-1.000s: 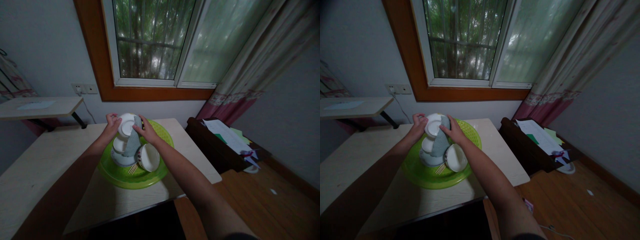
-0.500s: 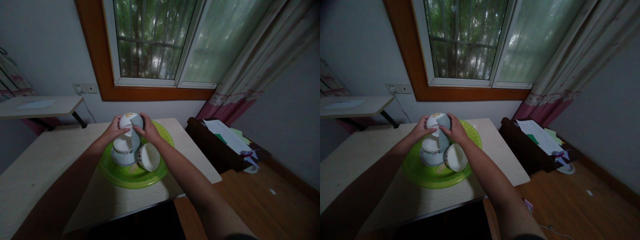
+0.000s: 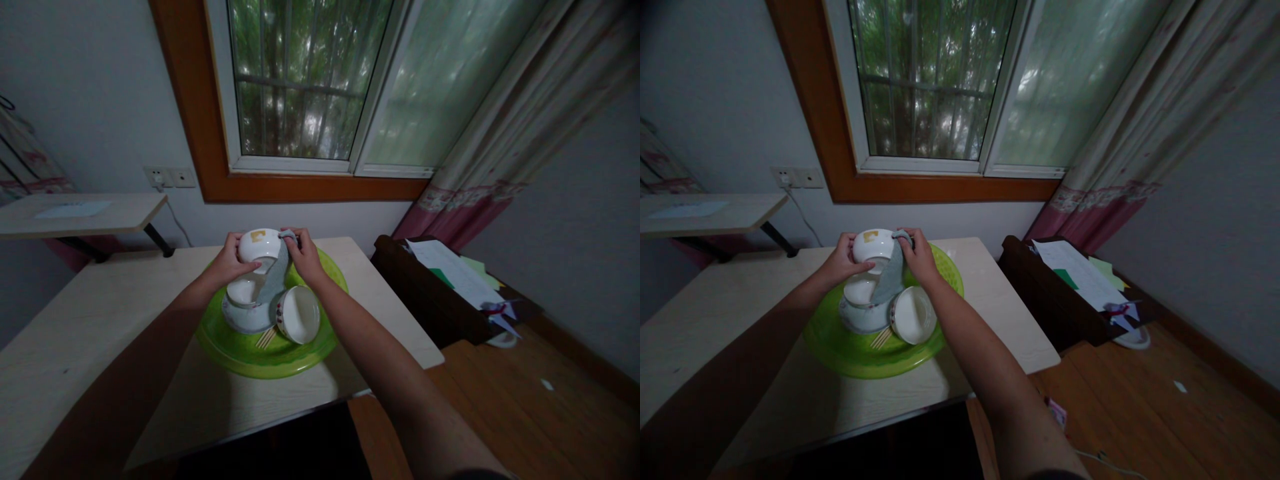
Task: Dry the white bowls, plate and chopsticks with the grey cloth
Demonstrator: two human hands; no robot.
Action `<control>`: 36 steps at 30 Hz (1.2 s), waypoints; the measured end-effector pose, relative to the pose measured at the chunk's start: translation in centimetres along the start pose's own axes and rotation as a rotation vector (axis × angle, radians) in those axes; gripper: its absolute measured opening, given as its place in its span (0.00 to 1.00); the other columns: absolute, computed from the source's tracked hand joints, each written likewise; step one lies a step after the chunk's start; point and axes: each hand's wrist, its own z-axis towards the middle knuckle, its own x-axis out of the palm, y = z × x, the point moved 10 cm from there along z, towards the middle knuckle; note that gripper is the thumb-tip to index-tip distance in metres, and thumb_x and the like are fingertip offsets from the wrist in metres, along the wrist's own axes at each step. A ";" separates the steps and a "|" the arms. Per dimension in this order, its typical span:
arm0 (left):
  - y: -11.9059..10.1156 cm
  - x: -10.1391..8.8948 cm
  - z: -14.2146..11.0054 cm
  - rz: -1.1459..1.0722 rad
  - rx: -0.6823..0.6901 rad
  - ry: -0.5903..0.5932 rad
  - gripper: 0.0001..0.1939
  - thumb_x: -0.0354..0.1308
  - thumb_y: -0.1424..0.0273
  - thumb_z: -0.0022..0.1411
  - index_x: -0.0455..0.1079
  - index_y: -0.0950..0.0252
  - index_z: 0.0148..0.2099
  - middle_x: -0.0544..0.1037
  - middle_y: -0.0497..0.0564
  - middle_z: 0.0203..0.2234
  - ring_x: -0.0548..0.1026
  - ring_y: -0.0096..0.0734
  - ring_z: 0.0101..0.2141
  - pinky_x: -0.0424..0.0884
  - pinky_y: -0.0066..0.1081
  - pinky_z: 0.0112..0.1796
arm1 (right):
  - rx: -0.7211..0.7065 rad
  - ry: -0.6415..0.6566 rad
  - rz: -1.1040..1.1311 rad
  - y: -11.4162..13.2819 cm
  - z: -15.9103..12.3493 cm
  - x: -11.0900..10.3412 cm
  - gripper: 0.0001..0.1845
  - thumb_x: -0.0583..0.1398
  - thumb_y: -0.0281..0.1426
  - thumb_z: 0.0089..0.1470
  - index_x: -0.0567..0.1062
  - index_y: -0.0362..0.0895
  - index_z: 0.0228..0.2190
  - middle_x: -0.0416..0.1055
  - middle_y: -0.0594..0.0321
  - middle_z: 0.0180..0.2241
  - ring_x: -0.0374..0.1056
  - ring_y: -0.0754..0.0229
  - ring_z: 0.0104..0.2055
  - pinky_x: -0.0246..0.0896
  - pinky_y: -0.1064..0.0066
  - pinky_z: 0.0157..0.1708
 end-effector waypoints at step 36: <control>-3.9 0.9 -1.4 0.531 0.141 0.032 0.35 0.70 0.64 0.45 0.58 0.61 0.52 0.71 0.52 0.43 0.74 0.41 0.44 0.70 0.36 0.44 | -0.003 -0.036 -0.067 0.3 0.2 -0.6 0.14 0.60 0.45 0.62 0.75 0.47 0.37 0.69 0.61 0.39 0.66 0.57 0.45 0.64 0.66 0.43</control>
